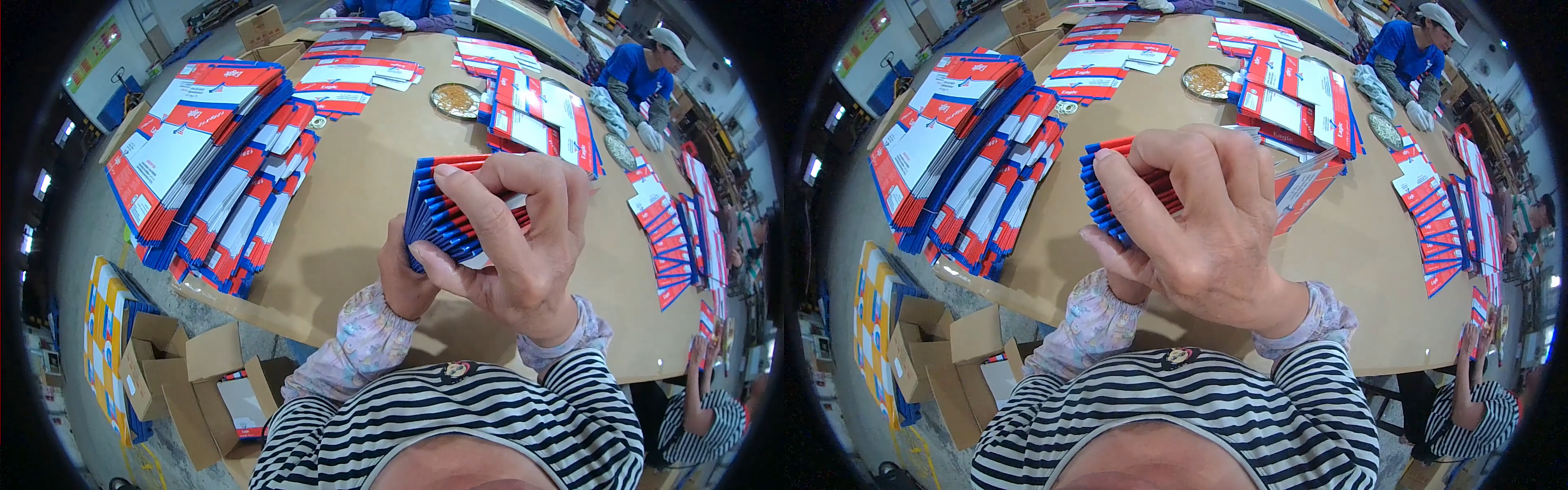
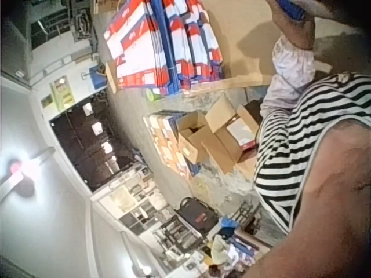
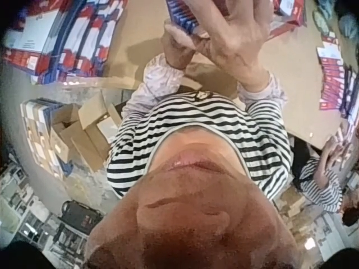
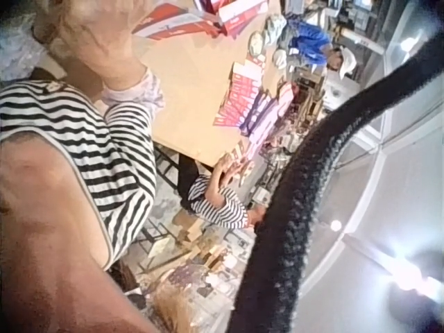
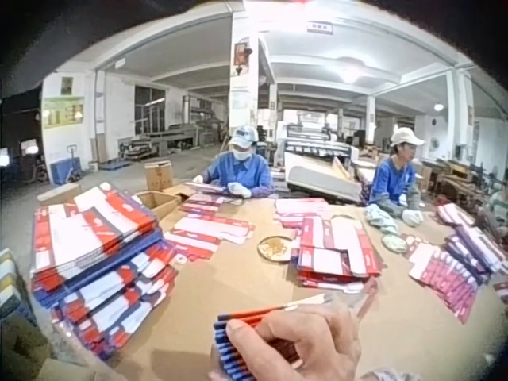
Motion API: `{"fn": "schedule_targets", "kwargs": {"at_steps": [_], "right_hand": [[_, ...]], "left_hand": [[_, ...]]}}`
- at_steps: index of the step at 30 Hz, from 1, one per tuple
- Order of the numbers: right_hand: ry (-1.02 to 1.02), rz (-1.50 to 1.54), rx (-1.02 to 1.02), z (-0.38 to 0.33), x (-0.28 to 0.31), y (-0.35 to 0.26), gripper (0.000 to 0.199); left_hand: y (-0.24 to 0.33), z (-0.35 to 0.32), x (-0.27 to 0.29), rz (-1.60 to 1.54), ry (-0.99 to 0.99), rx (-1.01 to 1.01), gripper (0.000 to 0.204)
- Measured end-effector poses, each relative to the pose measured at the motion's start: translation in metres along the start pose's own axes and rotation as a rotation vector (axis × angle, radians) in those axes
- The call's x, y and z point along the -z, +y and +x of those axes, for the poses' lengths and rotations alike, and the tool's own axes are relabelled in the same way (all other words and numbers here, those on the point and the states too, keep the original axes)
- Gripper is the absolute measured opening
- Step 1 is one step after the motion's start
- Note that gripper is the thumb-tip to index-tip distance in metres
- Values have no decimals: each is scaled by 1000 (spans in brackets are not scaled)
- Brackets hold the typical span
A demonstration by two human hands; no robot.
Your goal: Sorting, folding, and bundling red, white, and blue paper products labeled Eagle.
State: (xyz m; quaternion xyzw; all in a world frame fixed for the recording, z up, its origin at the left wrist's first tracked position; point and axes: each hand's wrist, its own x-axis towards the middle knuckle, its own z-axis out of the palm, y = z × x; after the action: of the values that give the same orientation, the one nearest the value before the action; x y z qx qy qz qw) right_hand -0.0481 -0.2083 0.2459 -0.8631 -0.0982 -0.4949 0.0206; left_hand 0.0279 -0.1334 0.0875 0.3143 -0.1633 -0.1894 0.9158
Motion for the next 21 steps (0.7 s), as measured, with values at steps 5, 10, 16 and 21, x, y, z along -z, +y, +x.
{"fn": "schedule_targets", "kwargs": {"at_steps": [5, 10, 16, 21], "right_hand": [[12, 20, -10, 2, -1, -1, 47], [-87, 33, 50, 24, 9, 11, 43], [-497, 258, 122, 54, 9, 37, 53], [-754, 467, -86, 67, 0, 60, 54]], "left_hand": [[-2, 1, 3, -149, 31, 54, 47], [20, -3, -2, 819, -151, -404, 49], [14, -7, 13, 885, -162, -340, 58], [12, -5, 1, 768, -151, -196, 58]]}}
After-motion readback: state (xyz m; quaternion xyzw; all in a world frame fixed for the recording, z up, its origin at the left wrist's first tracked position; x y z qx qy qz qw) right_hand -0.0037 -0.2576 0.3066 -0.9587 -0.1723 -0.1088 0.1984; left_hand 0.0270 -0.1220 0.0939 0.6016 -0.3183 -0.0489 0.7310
